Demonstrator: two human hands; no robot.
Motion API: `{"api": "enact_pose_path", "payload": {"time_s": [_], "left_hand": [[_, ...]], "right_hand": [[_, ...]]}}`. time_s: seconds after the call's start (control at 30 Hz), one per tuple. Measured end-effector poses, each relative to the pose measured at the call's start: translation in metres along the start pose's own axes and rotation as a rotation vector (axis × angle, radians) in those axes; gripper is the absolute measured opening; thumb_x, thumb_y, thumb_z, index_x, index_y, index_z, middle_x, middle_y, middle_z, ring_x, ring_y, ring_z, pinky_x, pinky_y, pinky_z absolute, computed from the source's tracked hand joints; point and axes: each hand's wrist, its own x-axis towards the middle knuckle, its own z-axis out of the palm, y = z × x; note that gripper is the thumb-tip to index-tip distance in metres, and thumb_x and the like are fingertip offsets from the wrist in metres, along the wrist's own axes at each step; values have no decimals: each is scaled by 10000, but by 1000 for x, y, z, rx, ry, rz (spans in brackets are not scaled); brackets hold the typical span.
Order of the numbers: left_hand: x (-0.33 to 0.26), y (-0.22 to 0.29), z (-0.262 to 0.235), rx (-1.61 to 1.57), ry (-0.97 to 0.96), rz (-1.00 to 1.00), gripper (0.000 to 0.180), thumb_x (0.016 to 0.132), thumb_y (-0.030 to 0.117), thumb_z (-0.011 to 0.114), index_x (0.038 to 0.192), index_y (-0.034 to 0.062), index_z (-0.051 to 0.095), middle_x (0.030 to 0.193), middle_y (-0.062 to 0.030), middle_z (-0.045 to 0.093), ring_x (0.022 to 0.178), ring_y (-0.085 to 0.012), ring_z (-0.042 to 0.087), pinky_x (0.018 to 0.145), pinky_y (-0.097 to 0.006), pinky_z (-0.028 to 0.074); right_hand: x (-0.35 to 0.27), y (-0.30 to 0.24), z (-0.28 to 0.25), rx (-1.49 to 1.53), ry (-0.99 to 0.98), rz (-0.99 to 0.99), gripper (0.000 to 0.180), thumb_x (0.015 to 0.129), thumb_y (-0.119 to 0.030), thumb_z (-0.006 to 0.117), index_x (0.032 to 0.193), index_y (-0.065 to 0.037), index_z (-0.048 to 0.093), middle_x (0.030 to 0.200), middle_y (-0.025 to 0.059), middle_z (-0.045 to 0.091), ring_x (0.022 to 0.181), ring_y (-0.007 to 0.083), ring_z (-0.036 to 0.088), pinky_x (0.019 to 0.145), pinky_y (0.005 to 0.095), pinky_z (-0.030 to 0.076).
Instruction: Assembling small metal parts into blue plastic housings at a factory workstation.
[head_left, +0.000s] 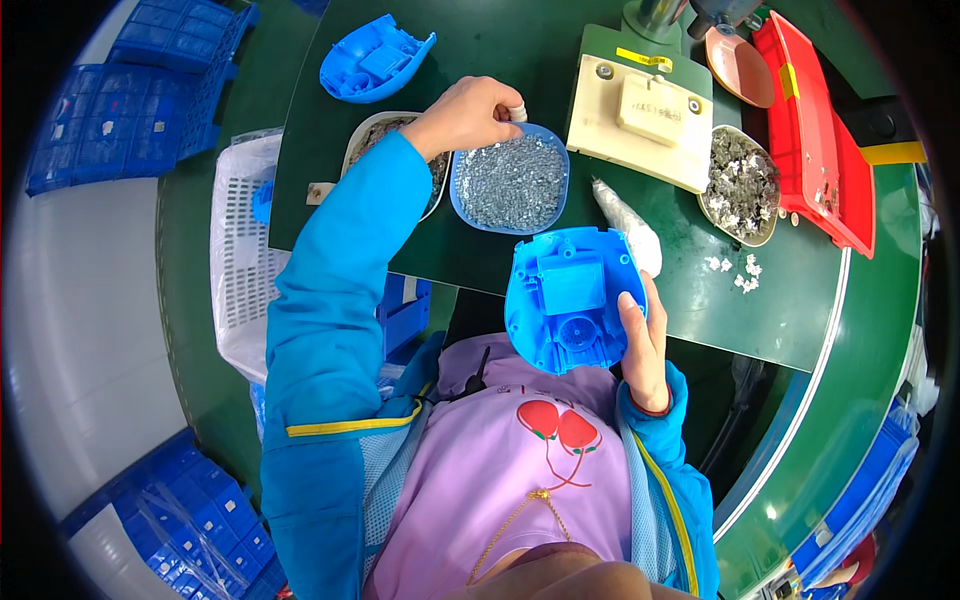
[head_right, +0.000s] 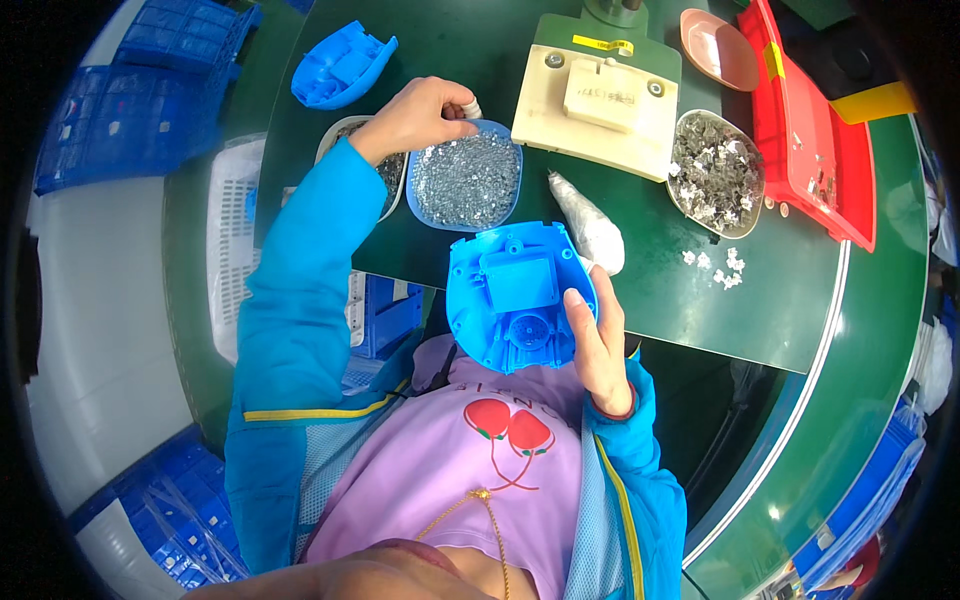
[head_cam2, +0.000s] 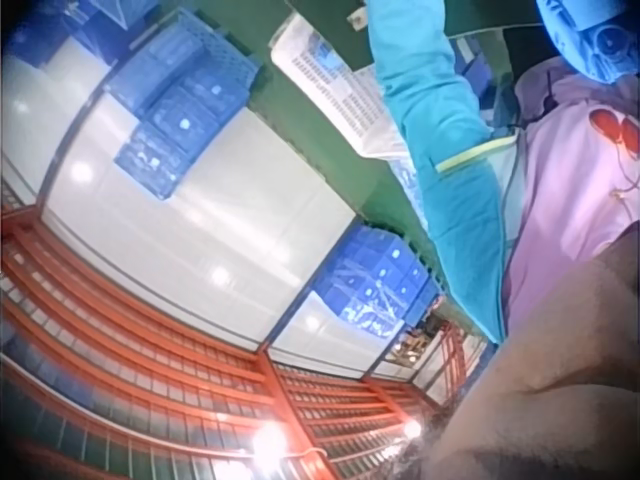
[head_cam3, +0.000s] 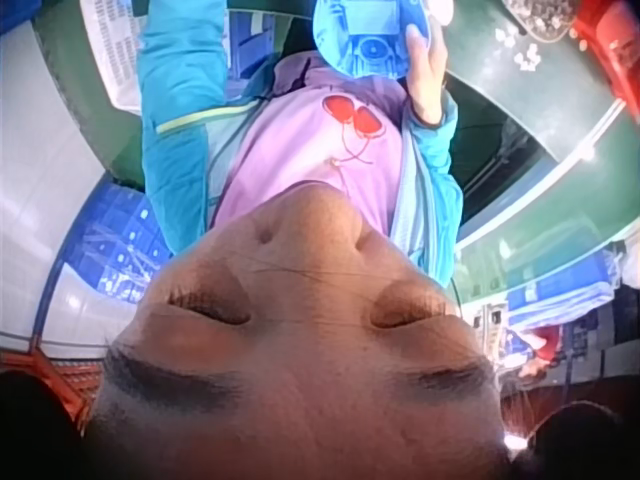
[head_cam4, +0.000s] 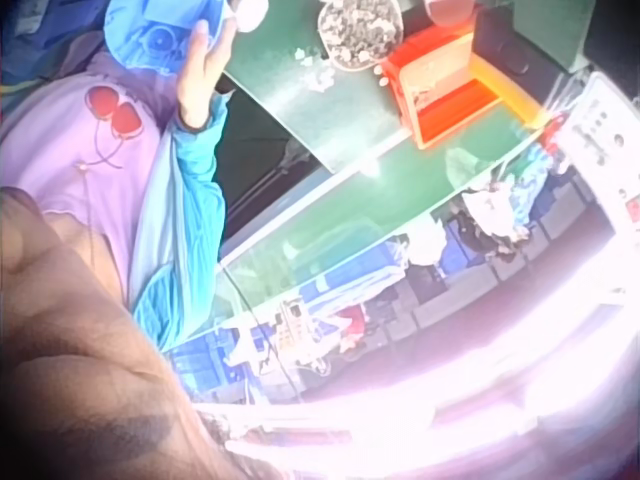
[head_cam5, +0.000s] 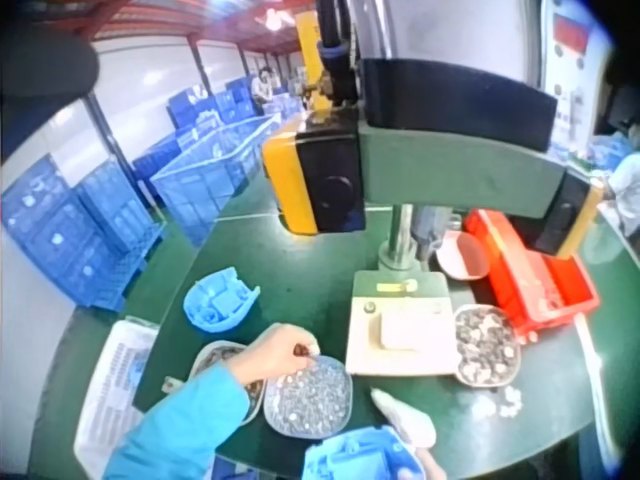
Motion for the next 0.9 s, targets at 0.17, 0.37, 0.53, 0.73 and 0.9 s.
{"api": "enact_pose_path", "payload": {"time_s": [0.17, 0.37, 0.53, 0.73, 0.9], "left_hand": [[0, 3, 3, 36, 25, 14, 227, 748, 102, 781, 932, -10, 710, 781, -129, 694, 696, -194, 674, 661, -318, 528], [-6, 3, 5, 101, 129, 70, 207, 742, 99, 778, 912, -4, 723, 824, -136, 700, 743, -219, 685, 681, -318, 528], [-22, 9, 9, 59, 316, 163, 188, 766, 90, 759, 920, -10, 721, 858, -116, 692, 783, -203, 682, 706, -308, 528], [-82, 100, -1, -365, 300, 232, 160, 736, 49, 800, 886, 46, 745, 1006, -70, 597, 958, -205, 604, 820, -304, 486], [-81, 110, 36, -169, 371, 260, 151, 714, 31, 802, 843, 44, 724, 1051, -61, 574, 1032, -215, 541, 893, -324, 440]], "right_hand": [[0, -1, 1, -1, 11, 17, 396, 1016, -163, 496, 1364, 25, 478, 1231, 91, 607, 1107, 151, 558, 968, 283, 430], [-1, 3, -1, 6, 29, 10, 404, 1016, -177, 505, 1360, 33, 479, 1226, 90, 607, 1085, 140, 558, 949, 272, 433], [-1, 4, 9, 97, 151, -21, 408, 1014, -190, 527, 1347, 43, 485, 1203, 63, 606, 1040, 105, 540, 897, 236, 430], [2, 6, 19, -35, 282, -105, 450, 1008, -203, 545, 1329, 101, 460, 1162, 98, 610, 994, 124, 561, 850, 255, 470], [5, 10, 20, -117, 233, -209, 397, 1005, -173, 528, 1300, 89, 475, 1088, 107, 627, 933, 127, 574, 809, 271, 482]]}}
